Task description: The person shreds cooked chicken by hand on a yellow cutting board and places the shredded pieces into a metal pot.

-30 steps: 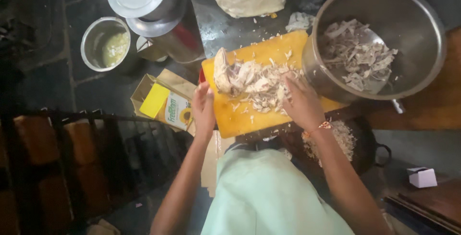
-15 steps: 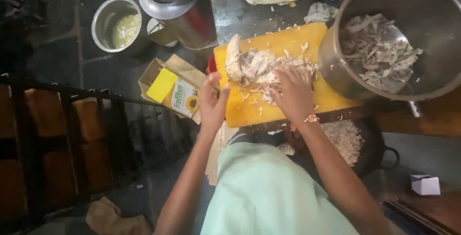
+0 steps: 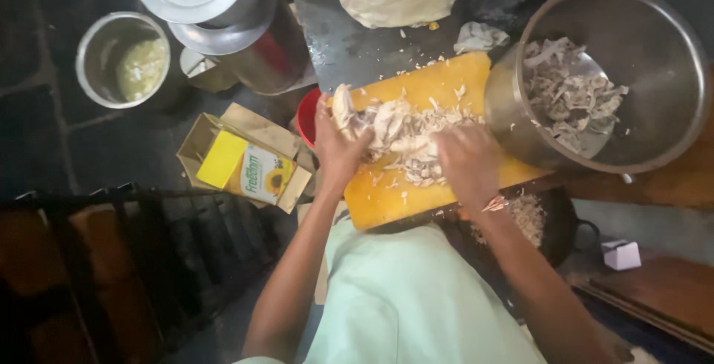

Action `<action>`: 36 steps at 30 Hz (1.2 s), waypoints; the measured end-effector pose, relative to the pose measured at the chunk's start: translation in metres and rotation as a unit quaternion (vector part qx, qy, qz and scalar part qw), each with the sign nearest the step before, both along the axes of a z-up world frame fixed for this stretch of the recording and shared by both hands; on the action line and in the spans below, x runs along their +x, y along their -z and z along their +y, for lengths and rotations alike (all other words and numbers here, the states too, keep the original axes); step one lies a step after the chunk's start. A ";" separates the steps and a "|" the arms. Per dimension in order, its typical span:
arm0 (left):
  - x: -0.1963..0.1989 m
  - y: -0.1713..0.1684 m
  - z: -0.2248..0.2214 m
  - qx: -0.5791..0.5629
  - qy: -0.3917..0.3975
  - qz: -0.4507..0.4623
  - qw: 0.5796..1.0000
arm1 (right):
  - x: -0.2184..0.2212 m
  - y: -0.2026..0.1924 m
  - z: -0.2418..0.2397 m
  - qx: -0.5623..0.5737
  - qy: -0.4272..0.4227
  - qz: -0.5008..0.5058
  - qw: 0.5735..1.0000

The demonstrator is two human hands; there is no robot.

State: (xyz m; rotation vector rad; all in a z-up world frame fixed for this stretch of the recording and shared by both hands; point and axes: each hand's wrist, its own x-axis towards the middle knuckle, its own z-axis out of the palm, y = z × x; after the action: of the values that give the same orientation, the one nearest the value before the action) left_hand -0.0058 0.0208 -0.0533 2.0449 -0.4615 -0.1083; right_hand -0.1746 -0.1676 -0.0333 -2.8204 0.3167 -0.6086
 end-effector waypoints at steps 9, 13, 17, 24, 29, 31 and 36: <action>-0.026 0.014 0.013 -0.066 -0.070 0.035 0.995 | 0.016 -0.038 0.012 0.087 0.018 -0.023 0.996; -0.029 0.003 0.020 -0.069 -0.057 0.049 0.995 | 0.034 -0.038 0.009 0.111 0.002 0.046 0.993; -0.012 -0.016 0.019 -0.179 -0.044 0.030 0.982 | 0.060 -0.036 0.005 0.168 -0.042 0.096 0.980; 0.033 -0.045 0.015 -0.112 0.161 -0.048 0.979 | 0.091 -0.035 0.036 0.072 -0.097 0.154 0.981; 0.031 -0.053 0.009 0.079 0.234 -0.170 0.954 | 0.074 -0.014 0.055 0.005 -0.086 0.125 0.988; 0.029 -0.055 0.009 0.138 0.232 -0.197 0.942 | 0.068 0.000 0.048 -0.054 -0.105 0.050 0.992; 0.027 -0.049 0.027 0.116 0.208 -0.204 0.950 | 0.038 0.015 -0.013 -0.001 -0.057 0.038 0.998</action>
State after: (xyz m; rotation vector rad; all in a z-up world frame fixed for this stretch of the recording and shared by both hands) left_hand 0.0210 0.0481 -0.0046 2.1728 -1.1873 0.0118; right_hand -0.1365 -0.1805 -0.0480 -2.8456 0.1669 -0.4775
